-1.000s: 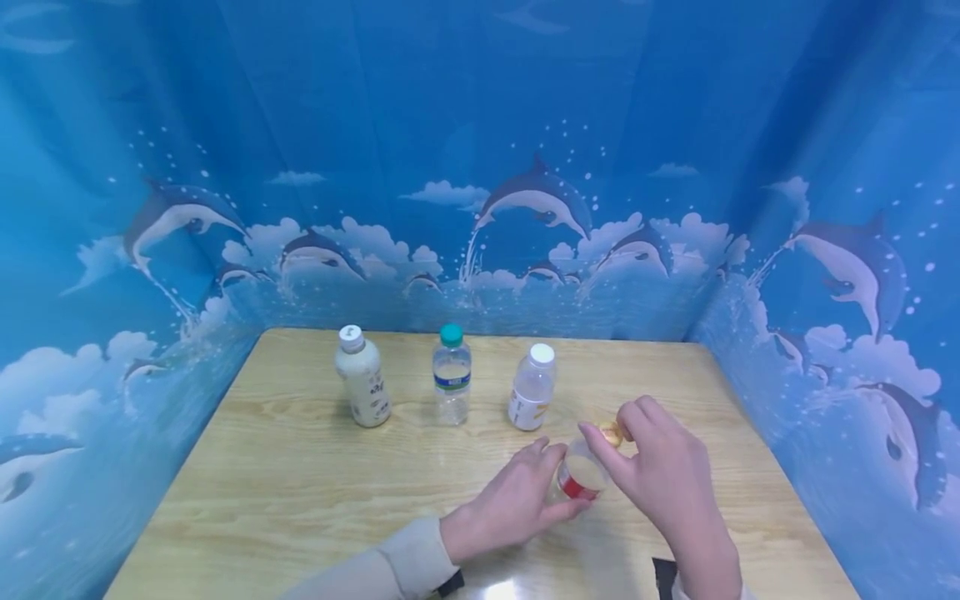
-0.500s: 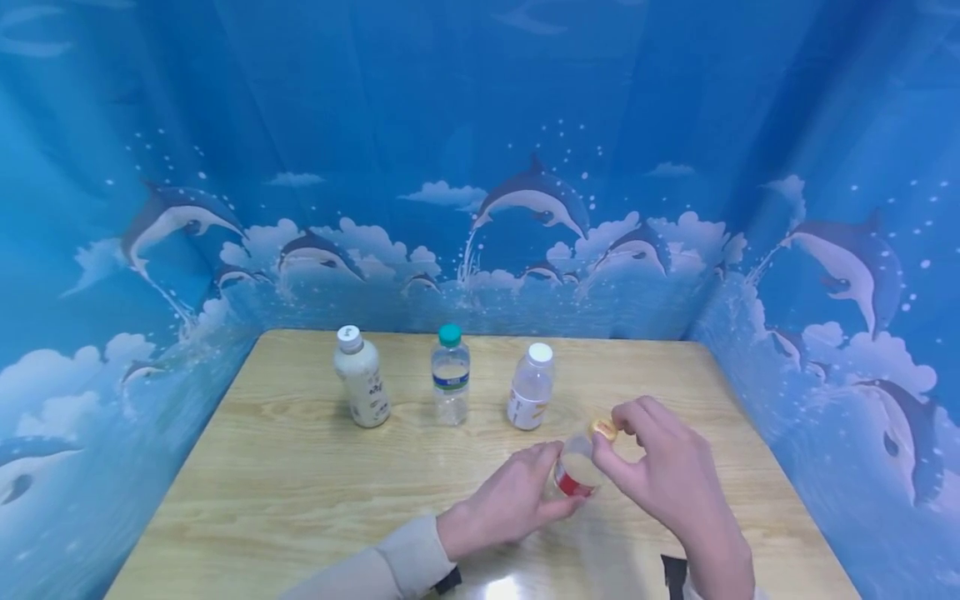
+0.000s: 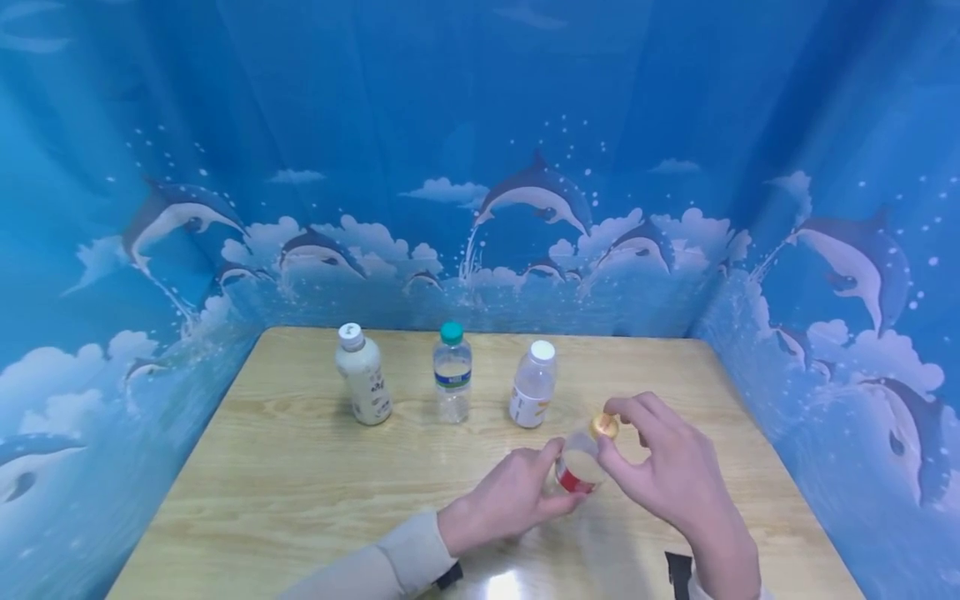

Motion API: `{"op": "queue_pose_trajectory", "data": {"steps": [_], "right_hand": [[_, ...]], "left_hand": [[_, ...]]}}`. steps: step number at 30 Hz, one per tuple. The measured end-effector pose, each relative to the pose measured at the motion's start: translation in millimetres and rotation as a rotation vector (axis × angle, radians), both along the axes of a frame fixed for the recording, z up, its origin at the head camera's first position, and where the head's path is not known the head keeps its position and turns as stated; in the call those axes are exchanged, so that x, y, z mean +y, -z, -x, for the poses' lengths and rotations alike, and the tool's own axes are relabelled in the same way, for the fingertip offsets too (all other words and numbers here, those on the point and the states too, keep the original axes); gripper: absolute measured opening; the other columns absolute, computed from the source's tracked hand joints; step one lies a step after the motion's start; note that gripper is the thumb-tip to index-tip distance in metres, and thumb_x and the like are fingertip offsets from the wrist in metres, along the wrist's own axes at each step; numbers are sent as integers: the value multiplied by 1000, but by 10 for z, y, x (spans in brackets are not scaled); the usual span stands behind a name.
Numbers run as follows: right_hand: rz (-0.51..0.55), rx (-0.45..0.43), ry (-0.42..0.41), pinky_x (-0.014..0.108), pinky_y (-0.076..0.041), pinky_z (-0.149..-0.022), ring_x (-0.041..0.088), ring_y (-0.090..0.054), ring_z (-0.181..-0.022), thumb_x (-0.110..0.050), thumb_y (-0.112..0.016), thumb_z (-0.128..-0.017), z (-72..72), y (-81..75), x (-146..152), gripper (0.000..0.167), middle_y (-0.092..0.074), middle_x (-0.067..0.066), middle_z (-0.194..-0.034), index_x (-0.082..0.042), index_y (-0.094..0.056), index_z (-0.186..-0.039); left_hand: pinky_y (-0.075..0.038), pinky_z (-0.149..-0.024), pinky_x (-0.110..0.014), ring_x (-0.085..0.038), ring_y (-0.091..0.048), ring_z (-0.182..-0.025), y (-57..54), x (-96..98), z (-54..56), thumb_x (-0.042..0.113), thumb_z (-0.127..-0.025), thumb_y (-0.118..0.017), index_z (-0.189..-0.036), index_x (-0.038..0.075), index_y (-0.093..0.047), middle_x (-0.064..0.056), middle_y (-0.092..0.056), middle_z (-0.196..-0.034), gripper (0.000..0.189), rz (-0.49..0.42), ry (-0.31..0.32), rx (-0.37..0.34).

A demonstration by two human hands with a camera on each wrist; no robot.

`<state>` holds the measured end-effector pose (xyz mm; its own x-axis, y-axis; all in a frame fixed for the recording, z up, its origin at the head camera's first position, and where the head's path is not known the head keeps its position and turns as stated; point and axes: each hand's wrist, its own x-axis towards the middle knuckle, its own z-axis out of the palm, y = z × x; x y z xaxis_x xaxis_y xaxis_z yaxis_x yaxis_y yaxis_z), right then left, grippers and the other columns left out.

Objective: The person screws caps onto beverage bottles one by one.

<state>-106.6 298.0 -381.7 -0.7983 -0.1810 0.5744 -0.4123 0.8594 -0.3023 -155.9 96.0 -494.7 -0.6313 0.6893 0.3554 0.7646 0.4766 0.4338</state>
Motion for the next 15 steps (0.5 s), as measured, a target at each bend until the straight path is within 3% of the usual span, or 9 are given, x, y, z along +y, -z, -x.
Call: {"op": "queue_pose_trajectory", "data": {"steps": [5,8,11,15], "right_hand": [[-10,-39,10,21,-31,-52,-1,-38,-64,-11,-78,-79,41,3,-44,19,-50,-12,-75,-19,-68,-93],[-16,-39,34,21,-28,-50,-2,-31,-57,-12,-76,-80,67,22,-75,21,-38,-13,-66,-23,-59,-81],[-28,23,51,19,-21,-47,-3,-22,-54,-16,-75,-79,105,69,-82,30,-29,-15,-62,-26,-48,-71],[-39,168,49,16,-13,-48,-5,-15,-55,-24,-71,-78,165,140,-77,38,-22,-17,-59,-24,-36,-63]], "left_hand": [[-31,-46,-5,8,-39,-53,-13,7,14,50,-99,-71,-126,10,-57,12,-56,-71,50,11,-3,-5],[-33,-49,-5,7,-41,-58,-3,17,14,49,-99,-72,-124,11,-57,9,-63,-77,48,-7,-11,-10],[-33,-51,-4,7,-43,-62,19,28,5,47,-98,-74,-120,13,-57,5,-67,-82,45,-43,-24,-6],[-32,-54,-4,6,-43,-66,44,50,-17,46,-98,-75,-117,14,-56,4,-67,-85,42,-90,-48,24]]}}
